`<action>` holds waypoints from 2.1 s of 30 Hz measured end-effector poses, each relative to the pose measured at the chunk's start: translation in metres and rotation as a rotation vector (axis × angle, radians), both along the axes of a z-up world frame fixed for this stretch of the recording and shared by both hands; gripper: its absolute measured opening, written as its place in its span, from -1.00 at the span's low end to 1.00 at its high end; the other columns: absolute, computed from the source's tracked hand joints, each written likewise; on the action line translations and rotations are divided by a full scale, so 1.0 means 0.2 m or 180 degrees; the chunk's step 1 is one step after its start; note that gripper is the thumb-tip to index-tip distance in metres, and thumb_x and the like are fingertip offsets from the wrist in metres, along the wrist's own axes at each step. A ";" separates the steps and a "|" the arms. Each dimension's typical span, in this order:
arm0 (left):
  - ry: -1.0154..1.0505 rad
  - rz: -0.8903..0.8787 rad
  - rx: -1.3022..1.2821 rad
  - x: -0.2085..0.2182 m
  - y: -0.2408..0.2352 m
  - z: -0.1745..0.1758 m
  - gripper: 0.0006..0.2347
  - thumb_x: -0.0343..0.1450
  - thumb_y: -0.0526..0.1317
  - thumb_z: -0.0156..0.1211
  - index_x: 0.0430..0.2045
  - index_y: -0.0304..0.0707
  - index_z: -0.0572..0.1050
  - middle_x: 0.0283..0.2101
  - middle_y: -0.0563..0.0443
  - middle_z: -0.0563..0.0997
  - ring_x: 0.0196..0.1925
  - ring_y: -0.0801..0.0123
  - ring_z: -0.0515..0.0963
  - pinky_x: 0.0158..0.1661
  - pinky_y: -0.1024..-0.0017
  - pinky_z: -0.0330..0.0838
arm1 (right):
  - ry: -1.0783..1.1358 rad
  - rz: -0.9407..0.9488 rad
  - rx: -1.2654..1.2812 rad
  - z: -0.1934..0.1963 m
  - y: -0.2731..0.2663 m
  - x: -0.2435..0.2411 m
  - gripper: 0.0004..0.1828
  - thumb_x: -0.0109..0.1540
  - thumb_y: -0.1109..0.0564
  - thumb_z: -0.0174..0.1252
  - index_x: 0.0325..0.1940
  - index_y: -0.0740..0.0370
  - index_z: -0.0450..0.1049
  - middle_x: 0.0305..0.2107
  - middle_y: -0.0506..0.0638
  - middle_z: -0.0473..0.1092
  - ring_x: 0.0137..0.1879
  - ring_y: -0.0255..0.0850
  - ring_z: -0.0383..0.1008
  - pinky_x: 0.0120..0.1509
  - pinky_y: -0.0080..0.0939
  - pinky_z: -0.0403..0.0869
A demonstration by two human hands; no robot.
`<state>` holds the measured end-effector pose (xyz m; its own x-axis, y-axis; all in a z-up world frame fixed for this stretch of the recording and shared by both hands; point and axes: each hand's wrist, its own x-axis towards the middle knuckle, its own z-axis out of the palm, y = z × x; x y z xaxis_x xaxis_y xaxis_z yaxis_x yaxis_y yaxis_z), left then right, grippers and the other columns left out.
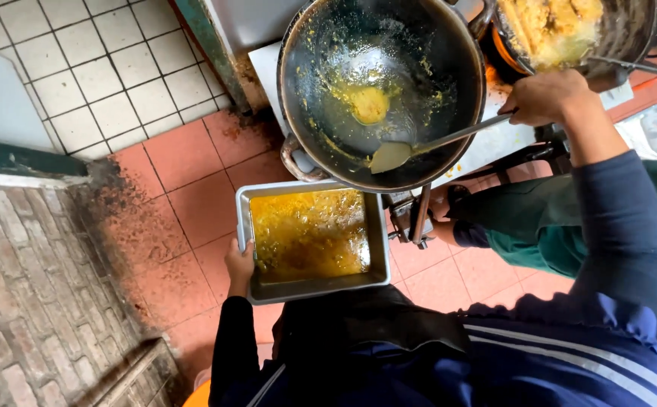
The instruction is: Transferring food from a wok to a tray and opening a packet of cooking oil with a knife.
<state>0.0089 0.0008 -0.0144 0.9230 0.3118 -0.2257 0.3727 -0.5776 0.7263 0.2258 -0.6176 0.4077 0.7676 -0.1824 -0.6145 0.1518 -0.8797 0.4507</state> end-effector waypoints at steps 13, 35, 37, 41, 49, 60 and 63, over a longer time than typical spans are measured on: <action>-0.0103 0.0032 -0.0219 0.01 -0.01 0.03 -0.77 0.42 -0.15 0.28 -0.29 -0.35 0.44 -0.34 -0.39 0.61 -0.25 -0.23 0.63 -0.25 0.06 0.46 | -0.0258 -0.0401 0.0706 -0.41 0.07 -0.33 -0.60 0.30 -0.15 0.09 0.23 -0.39 0.53 -0.10 -0.02 0.59 0.03 0.02 0.60 0.05 0.03 0.57; 0.0130 0.0085 -0.0294 0.01 -0.03 0.05 -0.77 0.43 -0.14 0.27 -0.27 -0.34 0.46 -0.38 -0.36 0.63 -0.30 -0.18 0.65 -0.26 0.07 0.48 | -0.2201 -0.0459 0.2027 -0.94 0.67 -0.17 -0.60 0.41 0.01 -0.05 0.28 0.14 0.42 -0.22 0.27 0.51 -0.24 0.28 0.55 -0.20 0.22 0.50; 0.0039 0.0068 -0.0315 0.02 -0.02 0.05 -0.78 0.42 -0.14 0.27 -0.26 -0.33 0.46 -0.37 -0.36 0.63 -0.30 -0.18 0.66 -0.26 0.08 0.48 | -0.1894 -0.0241 0.1687 -0.99 0.59 -0.21 -0.61 0.41 0.06 -0.08 0.29 0.17 0.42 -0.24 0.27 0.51 -0.27 0.24 0.57 -0.26 0.17 0.52; -0.0252 -0.0004 -0.0345 0.02 -0.01 0.02 -0.78 0.40 -0.16 0.27 -0.25 -0.33 0.47 -0.35 -0.36 0.63 -0.28 -0.18 0.65 -0.27 0.08 0.47 | -0.1430 0.0181 0.1018 -0.71 0.41 -0.43 -0.52 0.32 0.12 -0.07 0.34 0.03 0.41 -0.26 0.23 0.50 -0.29 0.13 0.59 -0.32 0.08 0.55; 0.0101 0.0009 -0.0344 0.02 -0.02 0.10 -0.76 0.44 -0.13 0.25 -0.29 -0.36 0.42 -0.35 -0.40 0.61 -0.27 -0.20 0.64 -0.27 0.09 0.47 | -0.1174 -0.0236 0.0587 -0.67 0.04 -0.73 -0.64 0.40 -0.03 -0.05 0.26 -0.07 0.46 -0.14 0.12 0.48 -0.15 0.05 0.60 -0.20 0.04 0.55; -0.0065 0.0109 -0.0341 0.03 -0.03 0.09 -0.76 0.43 -0.13 0.23 -0.21 -0.34 0.46 -0.32 -0.39 0.64 -0.23 -0.20 0.66 -0.23 0.09 0.48 | -0.1680 -0.0445 0.1729 -1.34 0.29 -0.31 -0.49 0.32 -0.01 0.01 0.40 -0.10 0.34 -0.09 0.22 0.41 -0.13 0.22 0.55 -0.10 0.18 0.51; 0.0039 0.0142 -0.0271 0.03 -0.01 0.04 -0.75 0.42 -0.12 0.25 -0.19 -0.31 0.48 -0.32 -0.38 0.64 -0.22 -0.19 0.67 -0.22 0.09 0.48 | -0.1841 -0.0507 0.1884 -1.41 0.40 -0.22 -0.54 0.39 -0.01 -0.05 0.40 -0.06 0.36 -0.09 0.22 0.41 -0.16 0.25 0.54 -0.08 0.20 0.50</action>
